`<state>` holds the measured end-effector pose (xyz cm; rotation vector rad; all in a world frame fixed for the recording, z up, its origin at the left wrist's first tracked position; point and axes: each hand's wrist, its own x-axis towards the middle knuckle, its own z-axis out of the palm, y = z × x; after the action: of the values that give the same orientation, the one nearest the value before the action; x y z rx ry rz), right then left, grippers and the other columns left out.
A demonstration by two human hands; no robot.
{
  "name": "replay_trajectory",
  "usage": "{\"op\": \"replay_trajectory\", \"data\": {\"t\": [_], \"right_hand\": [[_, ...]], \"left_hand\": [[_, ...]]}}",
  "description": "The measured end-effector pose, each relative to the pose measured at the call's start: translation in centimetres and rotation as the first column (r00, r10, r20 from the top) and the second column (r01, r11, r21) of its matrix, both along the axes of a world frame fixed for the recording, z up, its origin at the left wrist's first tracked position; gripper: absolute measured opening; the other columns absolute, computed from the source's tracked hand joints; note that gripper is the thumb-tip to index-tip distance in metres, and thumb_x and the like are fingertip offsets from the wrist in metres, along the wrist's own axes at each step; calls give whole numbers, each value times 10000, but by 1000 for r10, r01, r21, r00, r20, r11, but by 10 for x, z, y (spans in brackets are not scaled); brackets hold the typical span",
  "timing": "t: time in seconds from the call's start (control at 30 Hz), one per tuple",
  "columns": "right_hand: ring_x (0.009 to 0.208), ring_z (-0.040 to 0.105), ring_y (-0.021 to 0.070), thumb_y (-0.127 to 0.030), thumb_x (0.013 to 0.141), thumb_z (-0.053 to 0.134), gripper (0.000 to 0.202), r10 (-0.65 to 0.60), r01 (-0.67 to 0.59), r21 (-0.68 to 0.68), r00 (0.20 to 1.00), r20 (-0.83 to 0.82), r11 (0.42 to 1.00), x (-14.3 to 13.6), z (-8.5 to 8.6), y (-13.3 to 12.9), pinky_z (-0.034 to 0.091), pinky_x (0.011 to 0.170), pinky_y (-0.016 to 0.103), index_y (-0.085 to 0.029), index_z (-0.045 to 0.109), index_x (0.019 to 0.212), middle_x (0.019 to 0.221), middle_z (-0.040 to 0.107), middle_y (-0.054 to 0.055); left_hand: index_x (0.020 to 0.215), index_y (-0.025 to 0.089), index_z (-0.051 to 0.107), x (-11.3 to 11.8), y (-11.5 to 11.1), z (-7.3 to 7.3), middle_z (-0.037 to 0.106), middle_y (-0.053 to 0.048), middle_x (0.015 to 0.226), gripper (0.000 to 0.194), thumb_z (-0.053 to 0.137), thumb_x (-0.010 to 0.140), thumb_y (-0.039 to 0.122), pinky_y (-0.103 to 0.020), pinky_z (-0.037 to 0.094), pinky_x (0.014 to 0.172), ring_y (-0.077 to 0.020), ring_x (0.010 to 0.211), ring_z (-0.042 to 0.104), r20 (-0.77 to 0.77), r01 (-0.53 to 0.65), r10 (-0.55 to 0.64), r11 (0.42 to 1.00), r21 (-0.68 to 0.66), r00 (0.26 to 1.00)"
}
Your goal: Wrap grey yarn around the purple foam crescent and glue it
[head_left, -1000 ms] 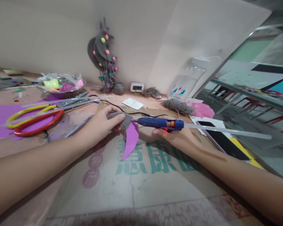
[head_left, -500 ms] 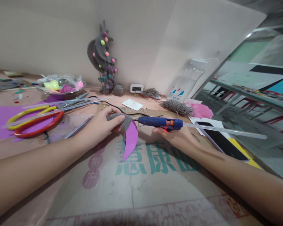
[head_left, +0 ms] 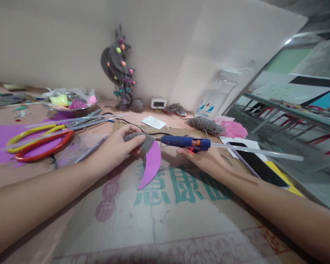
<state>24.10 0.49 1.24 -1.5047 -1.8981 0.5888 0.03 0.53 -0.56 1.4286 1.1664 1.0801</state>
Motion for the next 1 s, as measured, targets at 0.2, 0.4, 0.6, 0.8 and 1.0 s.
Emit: {"op": "replay_trajectory", "data": {"t": [0.2,0.4,0.6,0.8,1.0], "right_hand": [[624,573,163,-455,833,488,362,12,-13,6,997,78,1000,3,11,6,443,580,274,-193,617,619,642,618,17],[773,613,164,-511,850,481,371,62,-49,92,989,-136,994,13,36,12,473,686,258,-203,681,797,836,681,32],[677,586,166,-577,728,611,444,-64,56,118,996,64,991,3,55,55,425,539,241,-190,701,926,783,678,41],[625,561,133,-446,765,627,323,-40,41,-7,991,129,999,-11,27,135,391,515,217,-144,703,852,781,677,64],[585,560,100,-431,854,528,355,163,-152,-125,983,80,980,-21,-7,160,413,505,189,-139,710,943,822,697,60]], "left_hand": [[891,222,525,0,2,-2,575,32,584,276,587,788,471,-210,410,536,-126,557,566,-32,-1,1,1000,-2,999],[933,231,572,-2,3,-4,609,18,629,338,536,795,538,-213,372,522,-145,600,566,-183,-1,14,997,72,983],[921,215,599,-1,2,-4,612,8,628,345,546,778,524,-225,368,514,-158,596,574,-171,-21,35,996,81,985],[932,225,545,1,3,-2,573,34,578,298,552,786,485,-204,327,482,-144,556,549,-89,16,-15,1000,17,996],[934,217,551,2,4,-2,586,31,590,257,551,785,426,-207,322,482,-144,554,542,-98,24,-24,1000,-5,995]]}}
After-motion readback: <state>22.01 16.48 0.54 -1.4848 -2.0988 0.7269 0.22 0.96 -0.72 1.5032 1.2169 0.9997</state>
